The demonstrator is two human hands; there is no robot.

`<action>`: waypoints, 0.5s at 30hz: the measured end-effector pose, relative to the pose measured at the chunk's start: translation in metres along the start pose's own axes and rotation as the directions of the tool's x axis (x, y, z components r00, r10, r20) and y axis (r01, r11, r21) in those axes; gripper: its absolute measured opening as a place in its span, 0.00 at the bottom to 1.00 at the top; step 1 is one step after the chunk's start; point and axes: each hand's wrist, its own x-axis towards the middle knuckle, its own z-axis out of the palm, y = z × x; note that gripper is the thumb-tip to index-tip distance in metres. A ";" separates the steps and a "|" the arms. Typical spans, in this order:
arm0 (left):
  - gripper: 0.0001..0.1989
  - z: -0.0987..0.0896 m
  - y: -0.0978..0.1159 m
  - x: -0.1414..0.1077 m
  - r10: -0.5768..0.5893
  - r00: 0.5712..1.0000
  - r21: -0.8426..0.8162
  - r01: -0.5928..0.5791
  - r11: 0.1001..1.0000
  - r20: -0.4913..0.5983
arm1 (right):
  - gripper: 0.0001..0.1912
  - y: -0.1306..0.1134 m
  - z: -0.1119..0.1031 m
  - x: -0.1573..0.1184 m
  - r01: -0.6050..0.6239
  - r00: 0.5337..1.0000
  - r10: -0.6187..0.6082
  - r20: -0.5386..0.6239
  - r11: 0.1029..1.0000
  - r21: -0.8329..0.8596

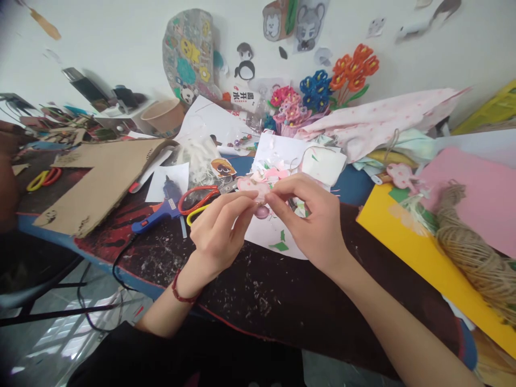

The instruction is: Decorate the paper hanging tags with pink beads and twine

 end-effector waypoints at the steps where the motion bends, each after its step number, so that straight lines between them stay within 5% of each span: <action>1: 0.08 0.000 0.000 0.000 -0.001 1.000 -0.002 0.001 1.000 -0.003 | 0.02 0.000 0.000 0.000 -0.008 1.000 0.008 -0.001 1.000 0.008; 9: 0.08 0.001 -0.001 -0.001 -0.028 0.998 -0.026 0.026 0.999 -0.052 | 0.01 -0.002 -0.004 0.005 -0.107 0.991 0.092 0.097 0.981 0.161; 15: 0.07 0.000 -0.002 -0.001 -0.046 0.993 0.009 0.047 0.999 -0.105 | 0.09 0.003 -0.007 0.008 -0.093 0.987 0.058 0.149 0.967 0.238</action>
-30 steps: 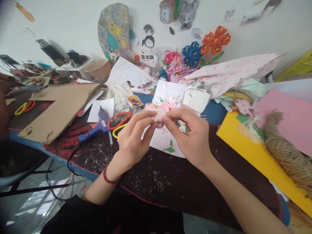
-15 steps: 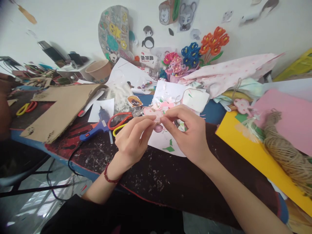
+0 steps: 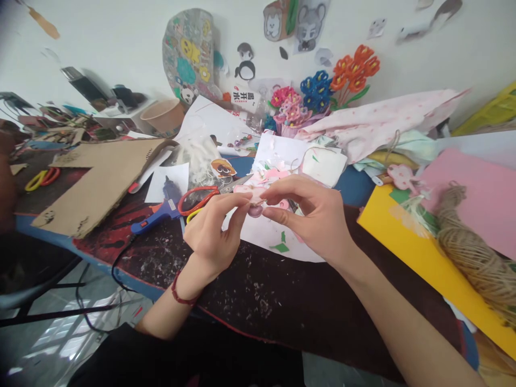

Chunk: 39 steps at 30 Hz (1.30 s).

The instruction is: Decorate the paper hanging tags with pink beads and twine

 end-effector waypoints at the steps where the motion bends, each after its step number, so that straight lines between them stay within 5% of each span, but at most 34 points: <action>1: 0.07 0.000 0.000 0.000 -0.002 1.000 0.007 0.002 1.000 0.002 | 0.09 0.001 0.000 0.000 0.005 1.000 -0.005 -0.003 1.000 -0.015; 22: 0.05 0.000 0.001 -0.009 0.056 0.994 0.063 -0.063 0.996 0.097 | 0.03 -0.003 0.011 -0.005 0.006 0.997 -0.019 -0.077 0.985 -0.173; 29: 0.03 0.005 -0.001 -0.011 0.008 0.995 0.167 -0.024 0.986 0.095 | 0.05 -0.001 0.005 -0.002 -0.189 0.980 0.169 -0.101 0.951 -0.243; 32: 0.02 0.003 -0.004 -0.009 -0.093 0.984 0.136 0.073 0.988 0.149 | 0.09 0.005 -0.001 0.001 -0.211 0.972 0.234 0.022 0.912 -0.352; 36: 0.03 -0.013 -0.007 0.001 -0.222 0.883 0.020 0.235 0.972 0.414 | 0.11 0.016 -0.003 0.001 -0.177 0.928 0.307 0.211 0.861 -0.476; 39: 0.10 -0.029 -0.003 0.008 -0.083 0.674 -0.017 0.141 0.990 0.734 | 0.09 0.020 -0.001 0.000 -0.184 0.929 0.316 0.193 0.848 -0.498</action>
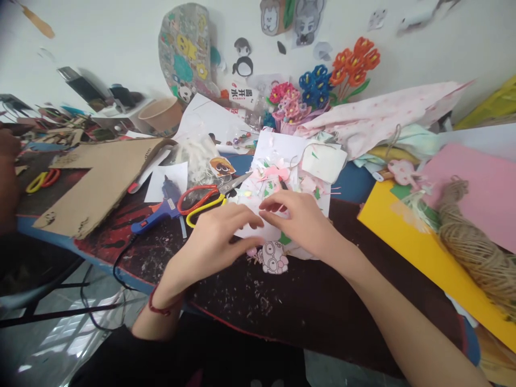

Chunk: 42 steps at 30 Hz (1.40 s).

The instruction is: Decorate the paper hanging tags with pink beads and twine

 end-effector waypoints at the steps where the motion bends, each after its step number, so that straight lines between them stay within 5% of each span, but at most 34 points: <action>1: 0.14 -0.002 0.002 -0.003 0.067 0.991 0.047 -0.073 0.996 0.113 | 0.08 0.000 0.001 0.000 0.001 1.000 -0.001 -0.016 1.000 -0.001; 4: 0.19 0.001 0.010 -0.011 0.145 0.954 0.241 -0.210 0.947 0.261 | 0.06 0.000 0.001 0.002 0.022 0.996 -0.022 -0.084 1.000 0.002; 9: 0.08 0.017 0.015 -0.017 0.269 0.931 0.317 -0.340 0.885 0.247 | 0.06 0.001 -0.005 0.002 0.011 0.977 0.000 -0.214 0.999 0.047; 13: 0.09 0.014 0.012 -0.014 0.291 0.953 0.369 -0.302 0.879 0.086 | 0.09 0.002 -0.016 0.003 0.014 0.917 0.057 -0.394 0.984 0.175; 17: 0.08 -0.001 0.006 -0.001 0.032 0.972 0.060 -0.018 0.998 -0.233 | 0.10 0.001 -0.034 0.008 0.160 0.812 0.066 -0.580 0.930 0.330; 19: 0.07 -0.013 0.006 0.013 -0.113 0.934 -0.233 0.033 0.972 -0.339 | 0.12 -0.005 -0.047 0.011 0.173 0.843 0.090 -0.530 0.889 0.425; 21: 0.07 -0.028 0.007 0.030 -0.185 0.902 -0.435 -0.003 0.901 -0.390 | 0.16 -0.017 -0.061 0.014 0.117 0.936 0.081 -0.341 0.846 0.520; 23: 0.06 -0.045 0.010 0.048 -0.204 0.878 -0.512 -0.053 0.857 -0.432 | 0.20 -0.034 -0.074 0.016 0.067 0.993 0.002 -0.121 0.822 0.565; 25: 0.06 -0.060 0.014 0.064 -0.200 0.854 -0.530 -0.101 0.842 -0.480 | 0.23 -0.052 -0.084 0.020 0.080 0.997 -0.078 -0.027 0.825 0.559; 30: 0.05 -0.084 0.028 0.094 -0.147 0.827 -0.529 -0.201 0.824 -0.543 | 0.12 -0.087 -0.097 0.035 0.244 0.953 -0.124 -0.276 0.855 0.458; 33: 0.04 -0.089 0.035 0.108 -0.111 0.806 -0.480 -0.230 0.846 -0.581 | 0.05 -0.096 -0.102 0.044 0.373 0.873 -0.182 -0.452 0.847 0.380; 36: 0.03 -0.091 0.039 0.117 -0.055 0.717 -0.306 -0.225 0.925 -0.695 | 0.07 -0.098 -0.105 0.046 0.414 0.807 -0.172 -0.565 0.847 0.334; 39: 0.04 -0.093 0.040 0.119 0.173 0.622 0.023 -0.242 0.970 -0.764 | 0.07 -0.096 -0.105 0.044 0.423 0.751 -0.134 -0.647 0.849 0.315; 42: 0.09 -0.095 0.039 0.118 0.373 0.619 0.252 -0.277 0.927 -0.691 | 0.08 -0.095 -0.103 0.042 0.452 0.671 -0.138 -0.728 0.855 0.254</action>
